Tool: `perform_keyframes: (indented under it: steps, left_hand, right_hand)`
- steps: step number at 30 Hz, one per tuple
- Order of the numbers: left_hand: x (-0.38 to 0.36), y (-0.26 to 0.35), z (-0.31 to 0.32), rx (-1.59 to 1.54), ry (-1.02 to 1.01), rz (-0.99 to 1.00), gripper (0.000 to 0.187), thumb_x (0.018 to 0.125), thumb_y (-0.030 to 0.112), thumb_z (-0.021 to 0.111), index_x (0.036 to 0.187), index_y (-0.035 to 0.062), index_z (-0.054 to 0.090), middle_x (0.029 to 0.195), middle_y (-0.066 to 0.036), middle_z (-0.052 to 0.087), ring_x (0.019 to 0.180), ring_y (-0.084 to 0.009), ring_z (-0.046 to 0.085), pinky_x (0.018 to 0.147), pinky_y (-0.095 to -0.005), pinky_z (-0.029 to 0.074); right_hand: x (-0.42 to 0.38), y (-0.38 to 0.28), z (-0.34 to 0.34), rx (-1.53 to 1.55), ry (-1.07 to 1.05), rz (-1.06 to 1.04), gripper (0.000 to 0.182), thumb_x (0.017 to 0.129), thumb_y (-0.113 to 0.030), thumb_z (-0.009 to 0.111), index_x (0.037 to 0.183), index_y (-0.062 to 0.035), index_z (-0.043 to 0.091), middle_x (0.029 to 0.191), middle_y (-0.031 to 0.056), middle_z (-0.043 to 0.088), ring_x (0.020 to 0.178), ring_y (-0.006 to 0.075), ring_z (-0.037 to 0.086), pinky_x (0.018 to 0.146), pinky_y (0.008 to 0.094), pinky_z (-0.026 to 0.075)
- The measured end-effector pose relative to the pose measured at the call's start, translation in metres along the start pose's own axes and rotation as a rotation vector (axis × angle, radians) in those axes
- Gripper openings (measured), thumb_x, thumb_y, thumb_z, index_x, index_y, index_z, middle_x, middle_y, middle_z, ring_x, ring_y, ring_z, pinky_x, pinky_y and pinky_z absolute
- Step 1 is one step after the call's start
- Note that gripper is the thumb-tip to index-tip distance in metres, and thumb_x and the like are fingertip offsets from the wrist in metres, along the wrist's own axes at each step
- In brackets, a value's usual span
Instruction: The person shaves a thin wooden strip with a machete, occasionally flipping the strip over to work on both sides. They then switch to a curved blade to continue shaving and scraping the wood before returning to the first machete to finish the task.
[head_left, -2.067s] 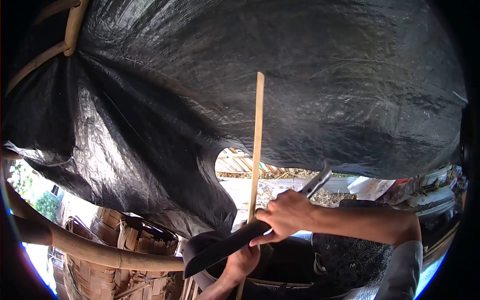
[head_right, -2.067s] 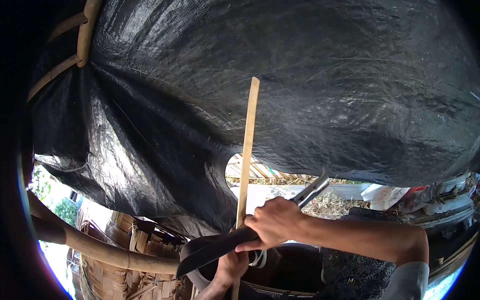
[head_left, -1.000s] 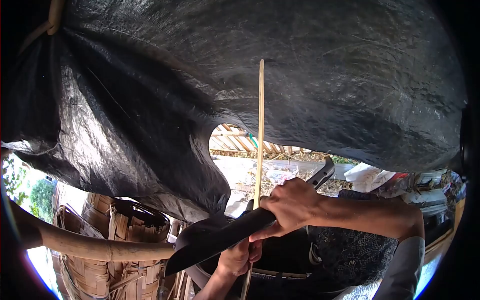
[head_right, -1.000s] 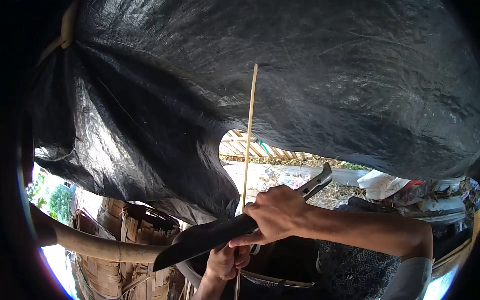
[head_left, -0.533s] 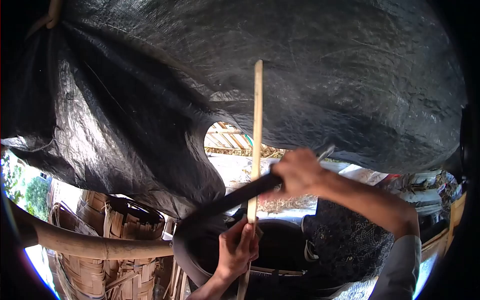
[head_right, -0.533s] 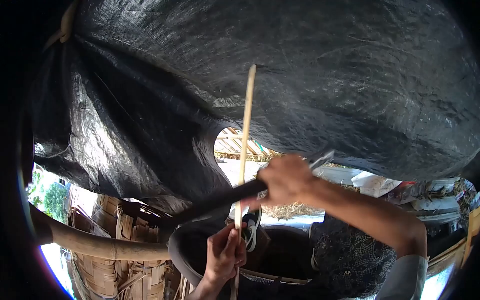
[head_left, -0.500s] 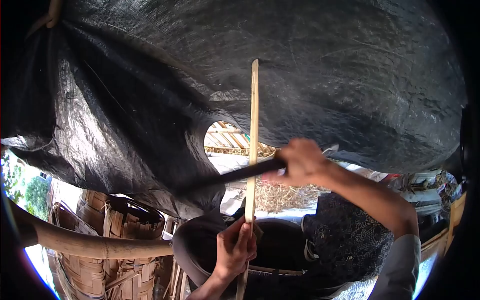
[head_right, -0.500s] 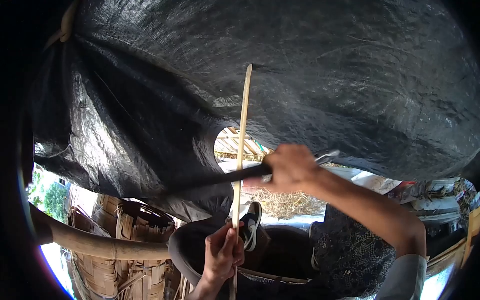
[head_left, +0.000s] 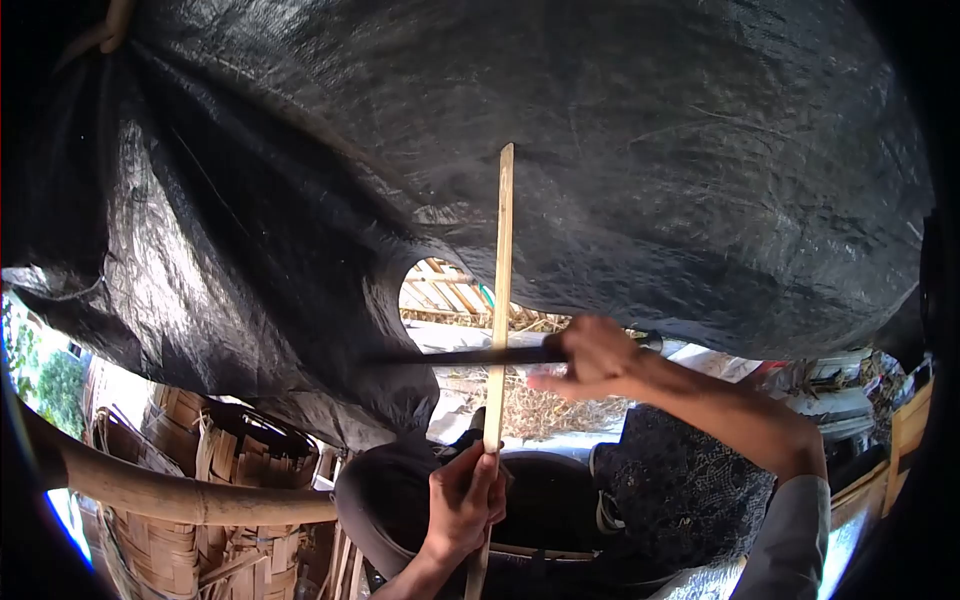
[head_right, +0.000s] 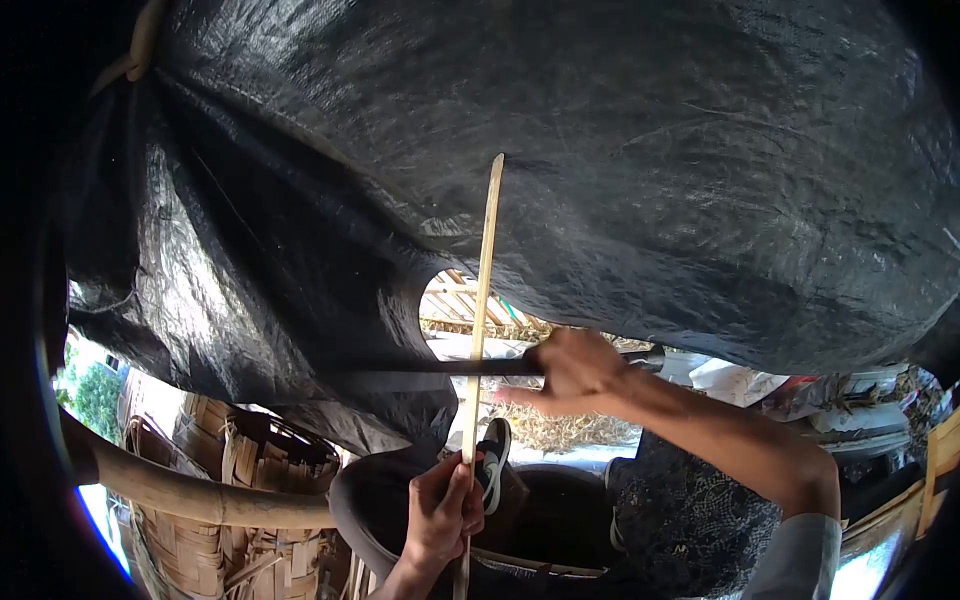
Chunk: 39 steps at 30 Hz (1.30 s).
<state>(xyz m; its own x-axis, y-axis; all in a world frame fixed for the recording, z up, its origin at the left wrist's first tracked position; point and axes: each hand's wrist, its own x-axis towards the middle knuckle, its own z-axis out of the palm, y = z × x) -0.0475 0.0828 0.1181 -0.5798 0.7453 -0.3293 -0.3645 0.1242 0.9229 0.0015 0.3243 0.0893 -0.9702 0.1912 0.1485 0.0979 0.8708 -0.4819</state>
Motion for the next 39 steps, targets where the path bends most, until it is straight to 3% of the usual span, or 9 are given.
perform_keyframes:
  steps: [4,9,13,15,19,27,31,33,39]
  left_hand:
    - [-0.003,-0.008,0.0,0.008,0.007,-0.005,0.029,0.092,0.023,0.05,0.108,0.0,0.052,0.056,0.0,0.043,0.04,-0.0042,0.035,0.036,-0.0189,0.026]
    - [0.0,-0.003,0.003,0.027,-0.01,-0.016,0.025,0.092,0.025,0.05,0.089,0.0008,0.052,0.056,0.0,0.041,0.041,-0.0038,0.035,0.036,-0.0191,0.027]
    - [0.0,-0.002,0.003,0.002,-0.03,-0.02,0.026,0.092,0.027,0.05,0.088,0.0013,0.053,0.056,0.0,0.041,0.042,-0.0035,0.035,0.037,-0.0184,0.027]
    - [-0.003,-0.008,0.001,-0.005,-0.011,-0.012,0.026,0.092,0.027,0.05,0.089,0.0018,0.053,0.057,0.001,0.041,0.042,-0.0037,0.036,0.037,-0.0183,0.027]
    - [-0.006,-0.005,0.001,0.006,-0.042,-0.065,0.023,0.093,0.025,0.049,0.092,0.0026,0.053,0.058,0.001,0.041,0.042,-0.0037,0.036,0.037,-0.0185,0.027]
    - [-0.005,-0.004,0.004,0.016,-0.036,-0.016,0.024,0.093,0.023,0.049,0.096,-0.0006,0.054,0.058,0.0,0.042,0.043,-0.0038,0.037,0.037,-0.0186,0.029]
    - [-0.01,-0.003,0.0,-0.039,-0.015,-0.023,0.025,0.092,0.022,0.05,0.102,-0.001,0.054,0.057,0.001,0.041,0.043,-0.004,0.037,0.037,-0.0188,0.029]
    - [-0.007,-0.006,0.003,-0.032,-0.036,-0.035,0.026,0.092,0.023,0.05,0.099,-0.0013,0.054,0.057,0.001,0.041,0.043,-0.0041,0.037,0.037,-0.0187,0.029]
    - [-0.004,-0.002,0.002,-0.073,-0.058,-0.06,0.024,0.092,0.023,0.051,0.098,-0.0002,0.054,0.058,0.001,0.041,0.043,-0.0043,0.038,0.037,-0.0188,0.028]
  right_hand:
    - [0.005,-0.022,-0.02,-0.403,-0.016,-0.242,0.086,0.062,-0.087,0.032,0.058,-0.0053,0.059,0.045,0.0055,0.048,0.041,0.0159,0.051,0.037,0.0301,0.042]
    - [0.014,0.011,-0.021,-0.033,-0.002,0.238,0.081,0.079,-0.074,0.029,0.058,-0.002,0.06,0.044,0.0039,0.046,0.037,0.0149,0.048,0.035,0.0302,0.04]
    - [0.006,-0.01,-0.008,-0.192,-0.026,-0.222,0.082,0.067,-0.083,0.036,0.065,-0.0054,0.063,0.045,0.0053,0.048,0.037,0.0149,0.048,0.034,0.0298,0.039]
    - [0.009,-0.027,-0.025,-0.421,-0.156,-0.202,0.07,0.072,-0.074,0.045,0.069,-0.0071,0.064,0.05,0.0078,0.054,0.045,0.0235,0.056,0.041,0.0352,0.045]
    - [0.031,0.02,-0.04,0.075,0.161,0.375,0.075,0.084,-0.066,0.033,0.062,0.0003,0.062,0.051,0.0166,0.055,0.047,0.0276,0.059,0.046,0.0401,0.048]
    - [0.013,0.0,-0.019,-0.35,0.107,-0.331,0.078,0.074,-0.077,0.036,0.061,-0.0047,0.061,0.045,0.0058,0.048,0.038,0.0188,0.05,0.037,0.0333,0.042]
    - [0.023,0.026,-0.041,0.085,0.095,0.414,0.066,0.086,-0.058,0.038,0.068,0.0001,0.062,0.051,0.0168,0.054,0.053,0.03,0.061,0.05,0.0417,0.046]
    - [0.016,0.045,-0.03,0.14,0.211,0.36,0.081,0.083,-0.069,0.025,0.058,-0.0006,0.06,0.042,0.0049,0.046,0.04,0.015,0.05,0.036,0.0329,0.042]
    - [0.007,0.006,-0.02,-0.385,-0.014,-0.143,0.071,0.074,-0.075,0.04,0.085,-0.0095,0.067,0.055,0.0076,0.057,0.045,0.0177,0.053,0.041,0.033,0.046]
